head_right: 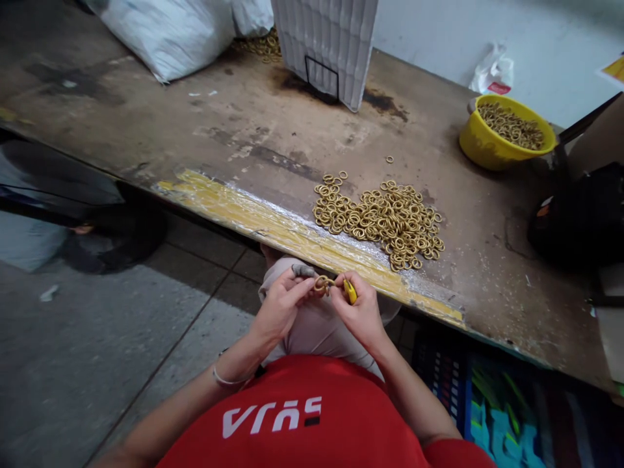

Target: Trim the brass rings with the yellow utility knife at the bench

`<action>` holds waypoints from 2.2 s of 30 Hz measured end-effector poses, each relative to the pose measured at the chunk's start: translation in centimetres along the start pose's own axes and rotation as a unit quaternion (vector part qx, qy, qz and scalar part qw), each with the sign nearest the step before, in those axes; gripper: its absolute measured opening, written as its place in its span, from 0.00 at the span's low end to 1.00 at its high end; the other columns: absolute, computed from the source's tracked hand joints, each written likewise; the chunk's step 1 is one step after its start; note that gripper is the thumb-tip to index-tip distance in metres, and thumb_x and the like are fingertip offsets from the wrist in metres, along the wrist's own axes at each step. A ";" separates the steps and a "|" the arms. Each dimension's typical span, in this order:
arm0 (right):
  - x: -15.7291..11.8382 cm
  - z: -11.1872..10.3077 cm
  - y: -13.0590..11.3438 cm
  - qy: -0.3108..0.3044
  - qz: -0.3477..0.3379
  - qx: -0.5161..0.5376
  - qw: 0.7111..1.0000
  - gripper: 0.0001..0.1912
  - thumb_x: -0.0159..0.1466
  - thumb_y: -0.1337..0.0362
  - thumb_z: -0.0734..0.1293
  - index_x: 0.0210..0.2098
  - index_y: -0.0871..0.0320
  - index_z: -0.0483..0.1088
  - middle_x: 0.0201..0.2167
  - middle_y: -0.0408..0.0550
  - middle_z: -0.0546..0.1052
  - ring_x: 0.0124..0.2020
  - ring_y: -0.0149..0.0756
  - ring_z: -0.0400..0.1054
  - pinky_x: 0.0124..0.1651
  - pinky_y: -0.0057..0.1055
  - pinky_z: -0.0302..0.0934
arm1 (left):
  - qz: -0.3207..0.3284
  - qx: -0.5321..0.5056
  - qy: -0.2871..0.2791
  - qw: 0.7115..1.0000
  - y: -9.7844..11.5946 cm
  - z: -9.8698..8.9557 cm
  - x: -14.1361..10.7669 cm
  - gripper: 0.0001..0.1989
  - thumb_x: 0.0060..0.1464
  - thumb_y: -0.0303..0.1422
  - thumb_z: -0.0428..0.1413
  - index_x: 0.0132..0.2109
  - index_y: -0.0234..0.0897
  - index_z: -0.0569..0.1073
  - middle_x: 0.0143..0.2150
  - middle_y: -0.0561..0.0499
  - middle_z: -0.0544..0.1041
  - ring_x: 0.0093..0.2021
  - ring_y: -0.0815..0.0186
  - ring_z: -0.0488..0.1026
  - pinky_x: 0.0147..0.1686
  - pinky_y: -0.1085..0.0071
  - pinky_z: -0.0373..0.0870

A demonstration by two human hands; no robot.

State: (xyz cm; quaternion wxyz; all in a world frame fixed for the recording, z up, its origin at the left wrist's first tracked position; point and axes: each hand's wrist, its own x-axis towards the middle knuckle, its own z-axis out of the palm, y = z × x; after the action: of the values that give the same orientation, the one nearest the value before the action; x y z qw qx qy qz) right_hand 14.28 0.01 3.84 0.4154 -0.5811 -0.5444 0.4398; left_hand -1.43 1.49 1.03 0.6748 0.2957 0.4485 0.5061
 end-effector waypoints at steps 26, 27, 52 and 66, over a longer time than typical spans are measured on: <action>0.5 -1.6 0.6 -0.026 -0.061 0.041 0.997 0.09 0.65 0.56 0.69 0.37 0.54 0.76 0.31 0.45 0.77 0.34 0.35 0.71 0.39 0.32 0.66 | -0.020 0.141 -0.150 0.978 2.1 0.4 -1.0 0.15 0.56 0.42 0.63 0.36 0.33 0.73 0.28 0.49 0.80 0.20 0.74 0.65 0.22 0.76 0.61; 0.4 -1.6 0.7 -0.024 -0.062 0.042 0.997 0.08 0.65 0.57 0.69 0.37 0.54 0.76 0.32 0.45 0.77 0.34 0.35 0.71 0.40 0.32 0.66 | -0.027 0.130 -0.157 0.979 2.0 0.4 -1.0 0.15 0.56 0.43 0.62 0.37 0.33 0.74 0.29 0.48 0.81 0.20 0.74 0.65 0.22 0.76 0.61; -0.2 -1.7 2.0 -0.030 -0.127 -0.474 0.871 0.12 0.66 0.73 0.61 0.45 0.57 0.74 0.36 0.51 0.78 0.36 0.39 0.72 0.37 0.30 0.58 | 0.094 0.246 -0.111 0.958 1.5 1.2 -2.1 0.08 0.58 0.33 0.56 0.31 0.36 0.71 0.25 0.54 0.72 0.27 0.68 0.67 0.30 0.72 0.65; 8.7 -3.6 2.5 0.037 -0.115 -0.521 0.845 0.12 0.66 0.72 0.61 0.43 0.58 0.75 0.41 0.52 0.77 0.37 0.38 0.70 0.38 0.31 0.58 | 0.164 0.433 -0.200 0.863 -1.0 0.3 -0.8 0.11 0.57 0.31 0.57 0.28 0.39 0.65 0.27 0.53 0.69 0.29 0.64 0.63 0.31 0.68 0.58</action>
State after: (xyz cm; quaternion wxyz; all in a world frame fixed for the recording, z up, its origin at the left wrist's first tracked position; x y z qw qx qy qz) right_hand 18.55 8.54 1.90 0.1190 -0.6610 -0.7407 0.0188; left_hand -0.79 0.40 0.56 0.4610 0.7222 0.4235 0.2943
